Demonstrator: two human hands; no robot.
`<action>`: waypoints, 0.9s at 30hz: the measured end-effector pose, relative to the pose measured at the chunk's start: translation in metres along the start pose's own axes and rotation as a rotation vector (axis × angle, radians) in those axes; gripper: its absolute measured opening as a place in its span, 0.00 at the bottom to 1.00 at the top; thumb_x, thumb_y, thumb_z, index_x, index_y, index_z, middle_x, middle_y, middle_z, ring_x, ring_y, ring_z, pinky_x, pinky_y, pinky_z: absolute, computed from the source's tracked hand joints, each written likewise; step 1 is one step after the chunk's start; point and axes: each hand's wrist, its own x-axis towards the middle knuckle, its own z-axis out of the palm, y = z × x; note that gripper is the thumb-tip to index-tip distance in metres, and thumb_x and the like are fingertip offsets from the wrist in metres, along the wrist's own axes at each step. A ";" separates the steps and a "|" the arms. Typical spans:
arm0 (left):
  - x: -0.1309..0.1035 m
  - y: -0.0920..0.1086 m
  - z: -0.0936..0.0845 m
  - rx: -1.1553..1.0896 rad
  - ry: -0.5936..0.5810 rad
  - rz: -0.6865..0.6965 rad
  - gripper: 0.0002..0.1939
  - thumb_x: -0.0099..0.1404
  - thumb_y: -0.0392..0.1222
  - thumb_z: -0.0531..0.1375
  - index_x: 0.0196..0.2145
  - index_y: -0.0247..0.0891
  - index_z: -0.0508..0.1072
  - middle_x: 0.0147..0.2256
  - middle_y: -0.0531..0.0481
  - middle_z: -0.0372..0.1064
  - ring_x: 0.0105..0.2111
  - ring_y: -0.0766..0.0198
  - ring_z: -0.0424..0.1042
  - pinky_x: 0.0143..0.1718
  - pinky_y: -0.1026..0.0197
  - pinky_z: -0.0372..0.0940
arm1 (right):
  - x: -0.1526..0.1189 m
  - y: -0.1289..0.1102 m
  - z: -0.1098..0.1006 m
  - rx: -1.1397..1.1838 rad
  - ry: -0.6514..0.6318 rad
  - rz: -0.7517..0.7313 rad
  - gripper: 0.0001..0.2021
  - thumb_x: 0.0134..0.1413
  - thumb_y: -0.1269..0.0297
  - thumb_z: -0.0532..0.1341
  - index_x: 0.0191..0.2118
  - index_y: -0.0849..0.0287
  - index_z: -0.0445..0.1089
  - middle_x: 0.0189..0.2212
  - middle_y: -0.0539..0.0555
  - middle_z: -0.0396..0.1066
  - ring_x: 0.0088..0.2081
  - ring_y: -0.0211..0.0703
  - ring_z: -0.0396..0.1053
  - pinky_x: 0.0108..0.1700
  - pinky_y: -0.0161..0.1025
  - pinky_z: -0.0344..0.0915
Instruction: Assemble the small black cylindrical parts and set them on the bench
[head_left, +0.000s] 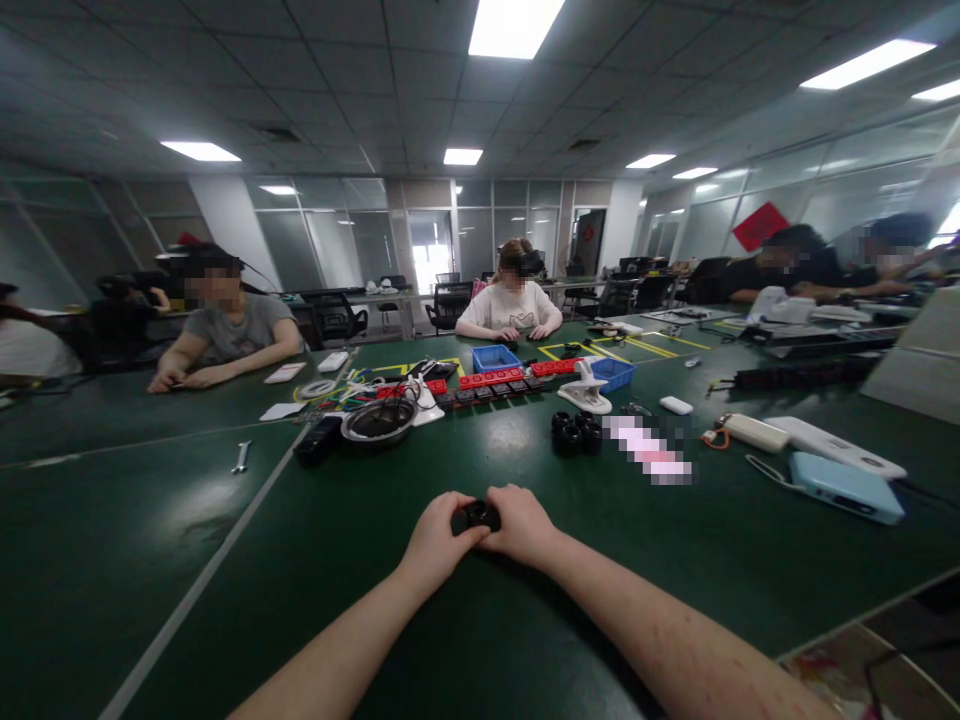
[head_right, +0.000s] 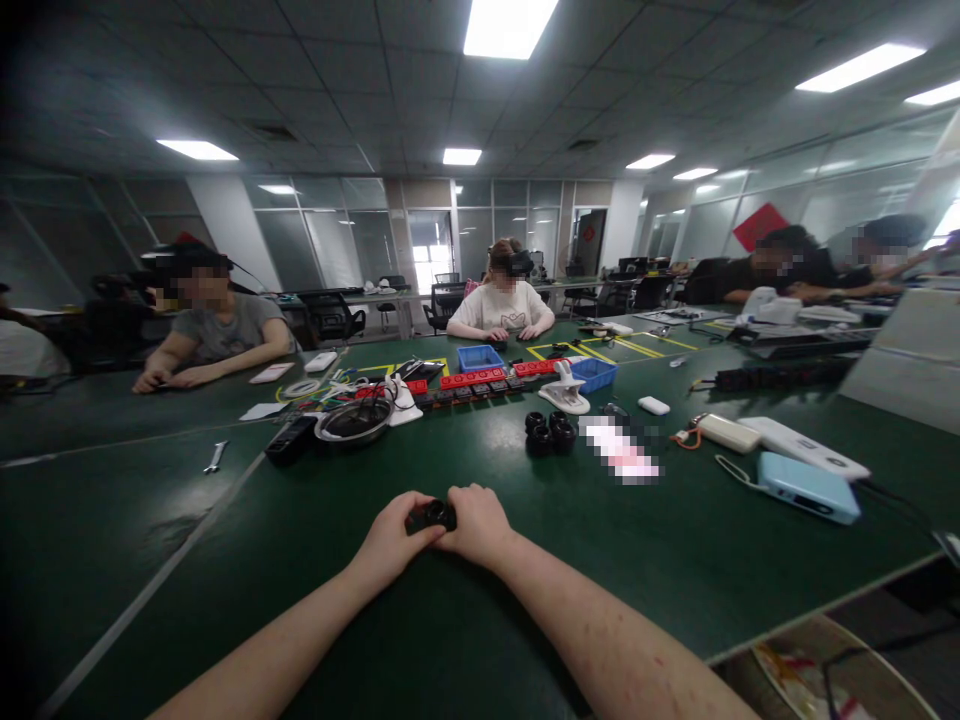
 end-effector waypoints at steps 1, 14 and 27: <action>0.000 0.000 0.000 -0.001 -0.002 0.002 0.13 0.50 0.42 0.61 0.36 0.39 0.70 0.34 0.49 0.68 0.36 0.56 0.67 0.37 0.55 0.62 | -0.001 0.000 -0.001 -0.010 0.004 -0.006 0.21 0.36 0.48 0.62 0.31 0.61 0.64 0.29 0.55 0.65 0.34 0.46 0.61 0.33 0.38 0.54; -0.002 0.003 -0.005 -0.024 -0.058 0.039 0.14 0.53 0.40 0.59 0.39 0.41 0.70 0.38 0.48 0.68 0.39 0.57 0.67 0.39 0.57 0.62 | 0.004 0.019 -0.009 0.270 -0.171 -0.066 0.14 0.38 0.58 0.64 0.30 0.61 0.65 0.26 0.48 0.67 0.27 0.36 0.62 0.26 0.31 0.53; -0.001 0.003 -0.006 -0.046 -0.077 0.064 0.14 0.53 0.37 0.59 0.40 0.41 0.69 0.37 0.49 0.68 0.39 0.58 0.66 0.37 0.59 0.62 | -0.001 0.007 -0.009 0.090 -0.057 -0.086 0.23 0.35 0.49 0.63 0.36 0.60 0.64 0.33 0.53 0.67 0.34 0.44 0.64 0.34 0.38 0.56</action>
